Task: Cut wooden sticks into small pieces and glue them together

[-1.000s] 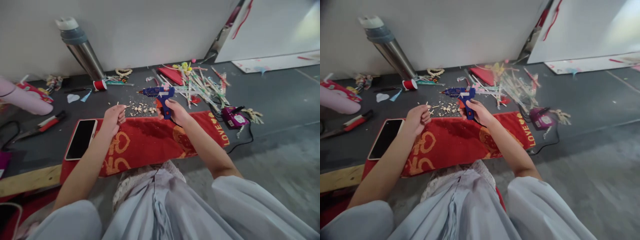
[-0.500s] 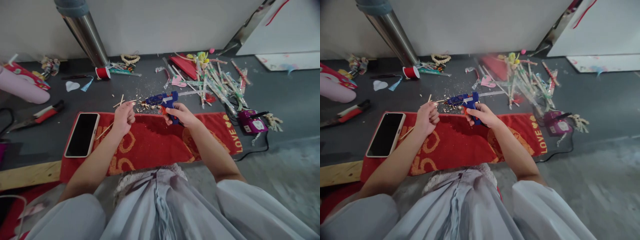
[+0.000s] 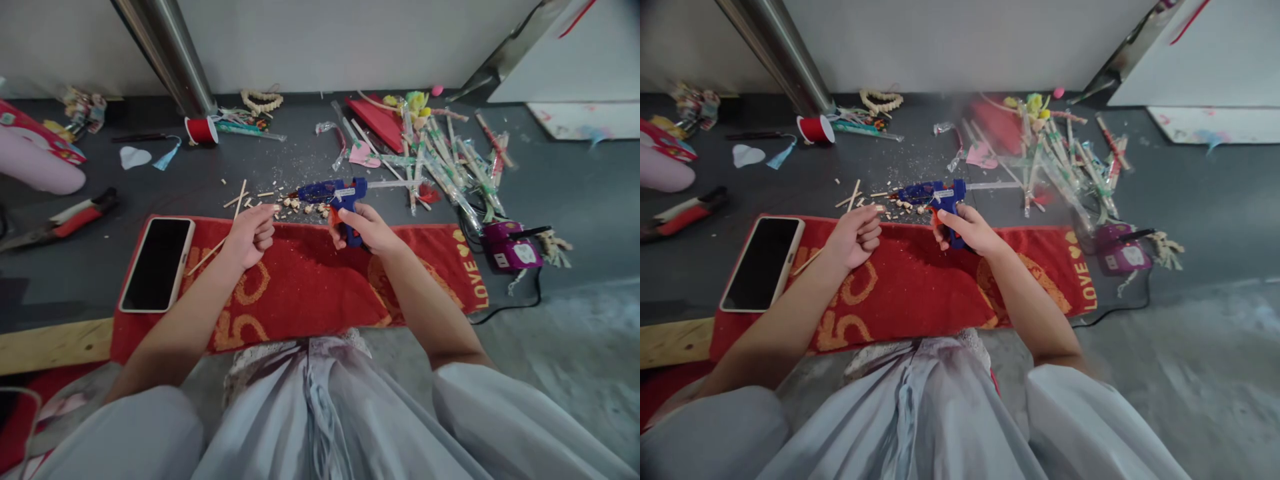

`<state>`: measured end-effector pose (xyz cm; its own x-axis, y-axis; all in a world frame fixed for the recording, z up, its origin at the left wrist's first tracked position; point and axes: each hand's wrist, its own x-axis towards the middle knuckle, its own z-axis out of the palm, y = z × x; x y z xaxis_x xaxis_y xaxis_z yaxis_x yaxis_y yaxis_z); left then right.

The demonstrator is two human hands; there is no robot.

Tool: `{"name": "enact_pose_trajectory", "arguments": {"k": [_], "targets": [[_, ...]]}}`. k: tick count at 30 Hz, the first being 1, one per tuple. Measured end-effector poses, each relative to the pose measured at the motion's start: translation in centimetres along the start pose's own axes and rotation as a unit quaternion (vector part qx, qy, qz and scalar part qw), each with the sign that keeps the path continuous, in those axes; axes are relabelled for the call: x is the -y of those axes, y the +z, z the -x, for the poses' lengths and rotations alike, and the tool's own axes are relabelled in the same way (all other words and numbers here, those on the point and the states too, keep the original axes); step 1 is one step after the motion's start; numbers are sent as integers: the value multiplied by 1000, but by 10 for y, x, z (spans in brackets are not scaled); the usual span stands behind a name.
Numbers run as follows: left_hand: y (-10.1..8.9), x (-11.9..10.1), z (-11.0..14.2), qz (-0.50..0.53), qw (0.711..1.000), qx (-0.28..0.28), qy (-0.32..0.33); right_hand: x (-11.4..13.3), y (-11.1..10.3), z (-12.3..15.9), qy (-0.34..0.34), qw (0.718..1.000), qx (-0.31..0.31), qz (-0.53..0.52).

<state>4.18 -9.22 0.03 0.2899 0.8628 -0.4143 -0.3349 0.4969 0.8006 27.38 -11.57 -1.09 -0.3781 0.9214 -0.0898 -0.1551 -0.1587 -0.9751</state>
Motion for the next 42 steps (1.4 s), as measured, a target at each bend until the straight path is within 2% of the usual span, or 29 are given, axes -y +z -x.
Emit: {"name": "enact_pose_trajectory", "arguments": {"k": [11, 42], "targets": [[0, 0, 0, 4, 1000, 2, -8, -1, 0, 1, 6, 997, 49, 59], [-3, 3, 0, -20, 1000, -5, 19, -1, -1, 3, 42, 995, 31, 84]]}}
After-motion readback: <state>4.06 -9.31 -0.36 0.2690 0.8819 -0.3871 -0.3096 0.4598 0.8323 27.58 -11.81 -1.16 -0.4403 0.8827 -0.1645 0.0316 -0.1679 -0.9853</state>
